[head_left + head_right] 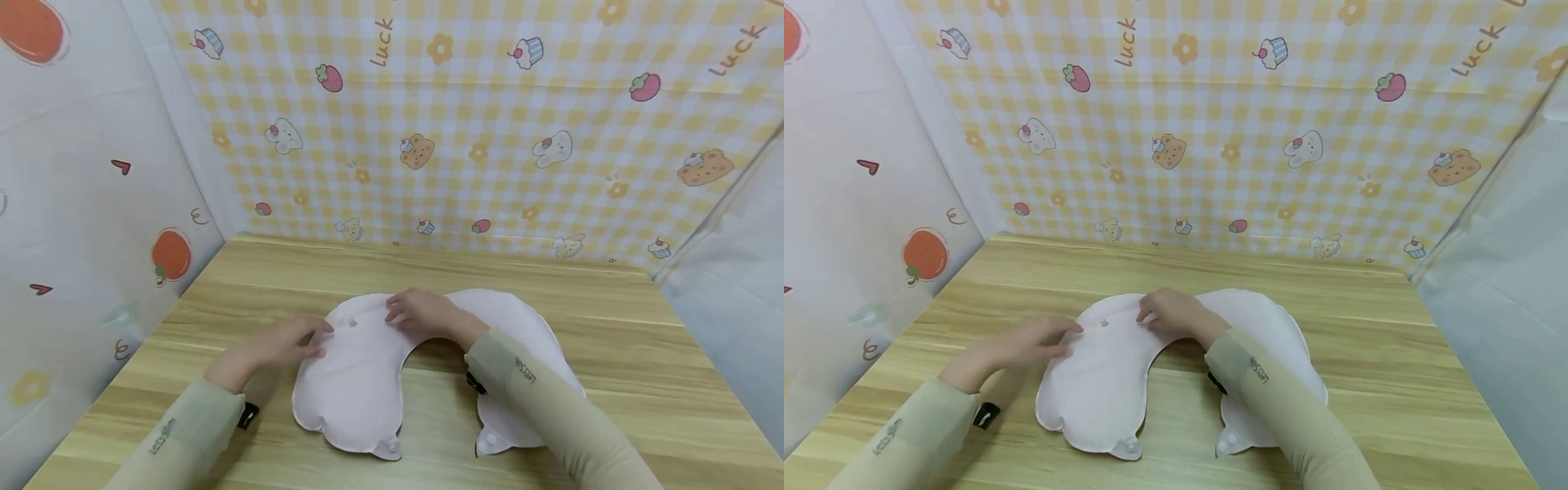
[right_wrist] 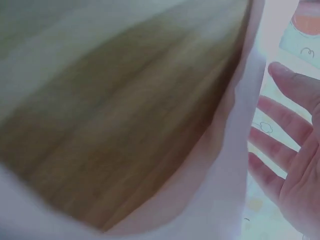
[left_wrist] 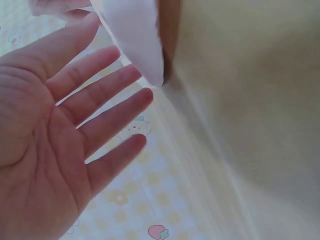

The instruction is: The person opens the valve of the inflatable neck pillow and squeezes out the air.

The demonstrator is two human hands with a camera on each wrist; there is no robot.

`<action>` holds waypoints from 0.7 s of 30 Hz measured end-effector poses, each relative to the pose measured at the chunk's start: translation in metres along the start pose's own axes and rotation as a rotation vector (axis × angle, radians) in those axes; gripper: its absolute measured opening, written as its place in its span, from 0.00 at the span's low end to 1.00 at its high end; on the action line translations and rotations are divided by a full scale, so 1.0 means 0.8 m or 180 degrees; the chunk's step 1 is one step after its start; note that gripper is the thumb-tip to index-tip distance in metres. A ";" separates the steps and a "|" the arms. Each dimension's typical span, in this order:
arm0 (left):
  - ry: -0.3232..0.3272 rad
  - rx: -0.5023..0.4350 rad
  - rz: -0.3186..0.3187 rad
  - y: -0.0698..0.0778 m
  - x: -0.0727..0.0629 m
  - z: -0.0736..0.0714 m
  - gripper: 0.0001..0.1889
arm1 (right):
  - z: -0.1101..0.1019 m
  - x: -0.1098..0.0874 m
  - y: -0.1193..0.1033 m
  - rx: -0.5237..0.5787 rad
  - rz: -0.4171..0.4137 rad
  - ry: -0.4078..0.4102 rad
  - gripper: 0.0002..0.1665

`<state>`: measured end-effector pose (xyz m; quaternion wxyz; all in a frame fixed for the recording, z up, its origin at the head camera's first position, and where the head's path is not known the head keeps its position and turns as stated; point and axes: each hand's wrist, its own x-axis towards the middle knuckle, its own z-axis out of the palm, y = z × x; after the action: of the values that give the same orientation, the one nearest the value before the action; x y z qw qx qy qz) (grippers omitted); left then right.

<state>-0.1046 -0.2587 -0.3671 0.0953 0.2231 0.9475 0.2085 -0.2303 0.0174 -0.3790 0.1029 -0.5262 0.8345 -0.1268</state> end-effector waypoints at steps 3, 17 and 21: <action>0.0118 0.0026 -0.0103 0.001 0.016 -0.009 0.18 | -0.004 0.008 -0.002 0.0064 0.0055 0.0066 0.12; -0.0051 0.0000 0.0263 0.001 0.086 -0.005 0.18 | 0.010 0.023 0.005 0.0138 0.0381 -0.0114 0.11; -0.0183 -0.0022 0.0185 0.003 0.092 -0.002 0.19 | 0.012 0.022 0.006 0.0143 0.0400 -0.0146 0.14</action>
<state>-0.1692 -0.2233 -0.3711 0.1171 0.2561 0.9367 0.2080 -0.2389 0.0025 -0.3906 0.1415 -0.4731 0.8603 -0.1266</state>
